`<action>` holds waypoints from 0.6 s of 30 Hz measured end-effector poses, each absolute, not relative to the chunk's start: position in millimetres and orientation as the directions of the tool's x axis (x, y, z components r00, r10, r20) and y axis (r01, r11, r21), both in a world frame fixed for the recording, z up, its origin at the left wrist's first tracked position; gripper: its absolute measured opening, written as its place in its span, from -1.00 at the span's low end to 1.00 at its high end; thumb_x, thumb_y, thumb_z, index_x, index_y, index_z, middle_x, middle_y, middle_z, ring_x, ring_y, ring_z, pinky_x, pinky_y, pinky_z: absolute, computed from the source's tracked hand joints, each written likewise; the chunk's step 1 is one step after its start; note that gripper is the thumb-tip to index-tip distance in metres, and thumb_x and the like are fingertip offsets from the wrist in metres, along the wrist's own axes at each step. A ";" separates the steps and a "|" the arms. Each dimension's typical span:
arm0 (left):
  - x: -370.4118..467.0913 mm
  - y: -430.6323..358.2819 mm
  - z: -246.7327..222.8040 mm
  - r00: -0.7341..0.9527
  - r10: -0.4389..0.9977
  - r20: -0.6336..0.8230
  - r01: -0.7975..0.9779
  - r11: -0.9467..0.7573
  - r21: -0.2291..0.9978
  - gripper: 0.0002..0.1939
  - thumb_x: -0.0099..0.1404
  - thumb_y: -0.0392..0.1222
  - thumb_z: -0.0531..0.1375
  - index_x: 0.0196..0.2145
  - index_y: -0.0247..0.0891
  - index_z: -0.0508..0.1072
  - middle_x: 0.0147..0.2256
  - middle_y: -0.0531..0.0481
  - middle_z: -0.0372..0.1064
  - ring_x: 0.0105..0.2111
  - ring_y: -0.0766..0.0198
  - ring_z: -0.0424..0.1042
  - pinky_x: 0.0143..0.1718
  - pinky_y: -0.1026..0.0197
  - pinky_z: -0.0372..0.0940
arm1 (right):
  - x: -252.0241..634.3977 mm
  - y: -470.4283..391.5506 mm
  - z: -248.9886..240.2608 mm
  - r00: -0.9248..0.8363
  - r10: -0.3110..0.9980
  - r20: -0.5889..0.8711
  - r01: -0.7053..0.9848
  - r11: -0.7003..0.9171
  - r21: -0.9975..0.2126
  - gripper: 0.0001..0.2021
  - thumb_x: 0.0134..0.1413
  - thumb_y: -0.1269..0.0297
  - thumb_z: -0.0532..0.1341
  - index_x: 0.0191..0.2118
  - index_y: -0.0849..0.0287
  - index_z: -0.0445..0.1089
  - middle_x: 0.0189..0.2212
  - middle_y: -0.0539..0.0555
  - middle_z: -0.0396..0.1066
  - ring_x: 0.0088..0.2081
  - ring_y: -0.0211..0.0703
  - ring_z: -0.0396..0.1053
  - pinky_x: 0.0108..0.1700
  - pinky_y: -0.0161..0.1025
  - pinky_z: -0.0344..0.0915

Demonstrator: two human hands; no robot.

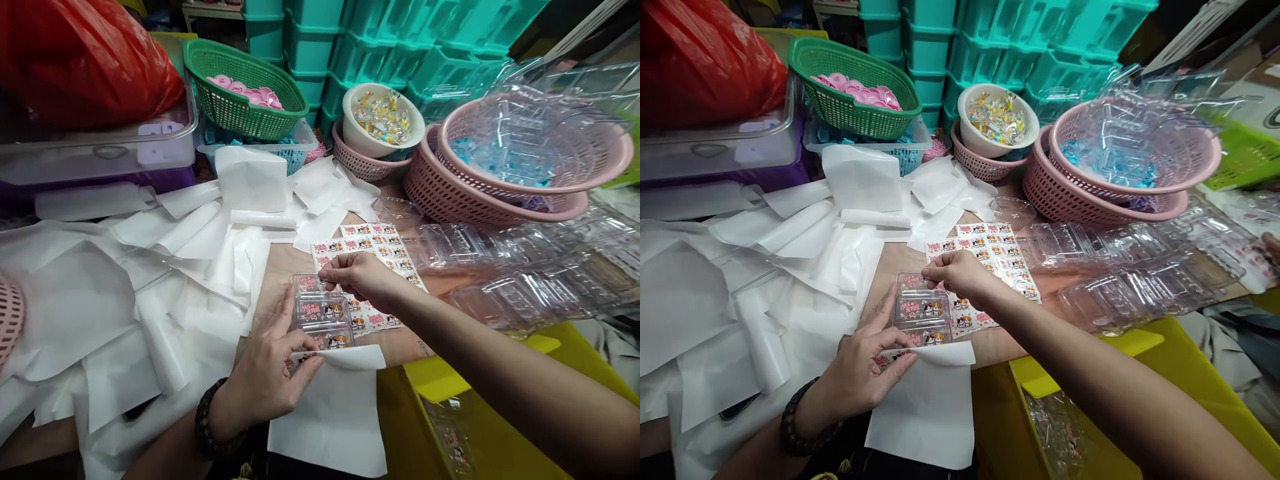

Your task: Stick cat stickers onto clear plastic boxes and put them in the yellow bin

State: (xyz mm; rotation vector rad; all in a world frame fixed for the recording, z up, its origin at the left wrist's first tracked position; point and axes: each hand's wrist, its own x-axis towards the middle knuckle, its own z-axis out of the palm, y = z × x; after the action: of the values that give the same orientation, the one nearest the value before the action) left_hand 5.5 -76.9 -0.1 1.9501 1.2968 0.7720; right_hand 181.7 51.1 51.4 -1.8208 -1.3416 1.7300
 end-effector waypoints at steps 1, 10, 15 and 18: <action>6.0 -76.8 0.3 0.335 0.935 0.117 0.546 -0.294 0.784 -0.99 0.23 -0.24 0.28 -0.34 -0.19 0.51 0.42 -0.14 -0.23 0.28 -0.18 0.19 0.15 -0.20 0.33 | 181.7 51.0 50.9 -0.156 0.769 -0.620 0.423 -0.515 -0.746 -0.75 -0.20 0.25 0.43 -0.59 0.19 0.35 -0.68 -0.03 0.40 -0.72 -0.47 -0.09 -0.69 -0.37 -0.27; 6.9 -74.0 1.8 0.368 0.919 0.138 0.569 -0.341 0.748 -0.99 0.25 -0.26 0.26 -0.33 -0.22 0.50 0.39 -0.24 -0.08 0.35 -0.23 0.01 0.18 -0.32 0.25 | 176.0 45.5 49.4 -0.256 0.896 -0.362 0.854 0.035 -0.519 -0.90 0.04 0.29 0.26 -0.44 0.17 0.41 -0.58 0.02 0.42 -0.55 -0.25 0.29 -0.49 -0.30 0.15; 5.4 -73.7 1.8 0.360 0.928 0.099 0.555 -0.298 0.776 -0.96 0.26 -0.25 0.25 -0.34 -0.23 0.51 0.39 -0.27 -0.11 0.34 -0.28 0.03 0.12 -0.35 0.30 | 193.0 43.9 57.3 -0.273 0.930 -0.247 0.949 0.219 -0.224 -0.52 0.15 0.14 0.22 0.13 0.27 0.35 -0.33 0.25 0.53 -0.24 0.12 0.48 -0.23 -0.08 0.34; 3.7 -73.3 1.3 0.355 0.932 0.074 0.502 -0.256 0.826 -0.96 0.26 -0.26 0.24 -0.35 -0.23 0.51 0.40 -0.21 -0.17 0.33 -0.27 0.05 0.06 -0.29 0.38 | 225.1 35.4 58.1 -0.401 0.882 -0.248 0.879 0.294 -0.374 -0.43 0.13 0.29 0.21 0.26 0.24 0.23 -0.10 0.29 0.52 -0.14 0.09 0.50 -0.09 -0.02 0.40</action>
State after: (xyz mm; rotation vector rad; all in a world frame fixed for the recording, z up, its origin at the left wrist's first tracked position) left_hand 3.7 -73.3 1.3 1.8923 1.2506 0.7523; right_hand 225.1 35.4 58.1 -1.7166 -2.5225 0.7229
